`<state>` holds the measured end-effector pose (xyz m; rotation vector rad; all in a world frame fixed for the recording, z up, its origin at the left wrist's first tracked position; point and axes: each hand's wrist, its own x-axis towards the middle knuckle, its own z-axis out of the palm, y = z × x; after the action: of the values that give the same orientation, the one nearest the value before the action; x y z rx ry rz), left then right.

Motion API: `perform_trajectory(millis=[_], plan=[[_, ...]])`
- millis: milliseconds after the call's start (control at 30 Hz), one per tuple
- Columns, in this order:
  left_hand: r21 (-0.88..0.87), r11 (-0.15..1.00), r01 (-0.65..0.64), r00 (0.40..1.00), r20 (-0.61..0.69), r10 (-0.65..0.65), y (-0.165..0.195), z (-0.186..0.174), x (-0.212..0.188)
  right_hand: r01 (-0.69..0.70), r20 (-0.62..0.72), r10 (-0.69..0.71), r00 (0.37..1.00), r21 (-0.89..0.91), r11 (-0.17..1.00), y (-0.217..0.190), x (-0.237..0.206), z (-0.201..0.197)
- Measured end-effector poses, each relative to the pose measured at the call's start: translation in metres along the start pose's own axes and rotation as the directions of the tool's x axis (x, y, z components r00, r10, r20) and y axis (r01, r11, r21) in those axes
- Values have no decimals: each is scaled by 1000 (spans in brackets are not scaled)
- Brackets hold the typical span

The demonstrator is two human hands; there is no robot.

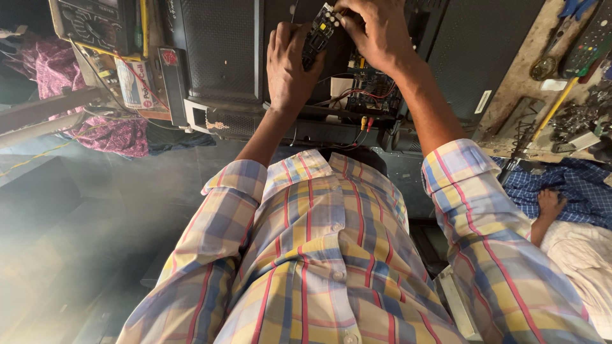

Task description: The person works on the exposed circuit boards of a television lying on a repair bench, connecting test leads and probing the boards. They then use a soldering iron on the board components and finish by loosening screws with a screwdriver.

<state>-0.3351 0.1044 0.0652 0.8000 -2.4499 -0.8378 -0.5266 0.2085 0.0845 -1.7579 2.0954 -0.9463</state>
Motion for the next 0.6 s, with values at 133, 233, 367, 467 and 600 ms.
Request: perform_trajectory(millis=[133, 233, 367, 467, 600], plan=[[-5, 1000, 3, 1000, -4, -3, 1, -1, 0, -22, 33, 23, 999, -24, 999, 0, 0, 0], [-10, 1000, 8, 1000, 1, -8, 2, -3, 1, -3, 11, 3, 1000, -21, 1000, 0, -1, 0], [-25, 1000, 12, 1000, 10, -11, 2, -5, 2, -1, 20, 2, 1000, -14, 1000, -1, 0, 0], [-16, 1000, 14, 1000, 8, -14, 3, -5, 3, 4, 14, -4, 1000, -28, 1000, -2, -1, 1], [-30, 1000, 6, 1000, -1, -6, 3, -6, 3, -11, 12, 11, 1000, -10, 1000, 0, -3, 3]])
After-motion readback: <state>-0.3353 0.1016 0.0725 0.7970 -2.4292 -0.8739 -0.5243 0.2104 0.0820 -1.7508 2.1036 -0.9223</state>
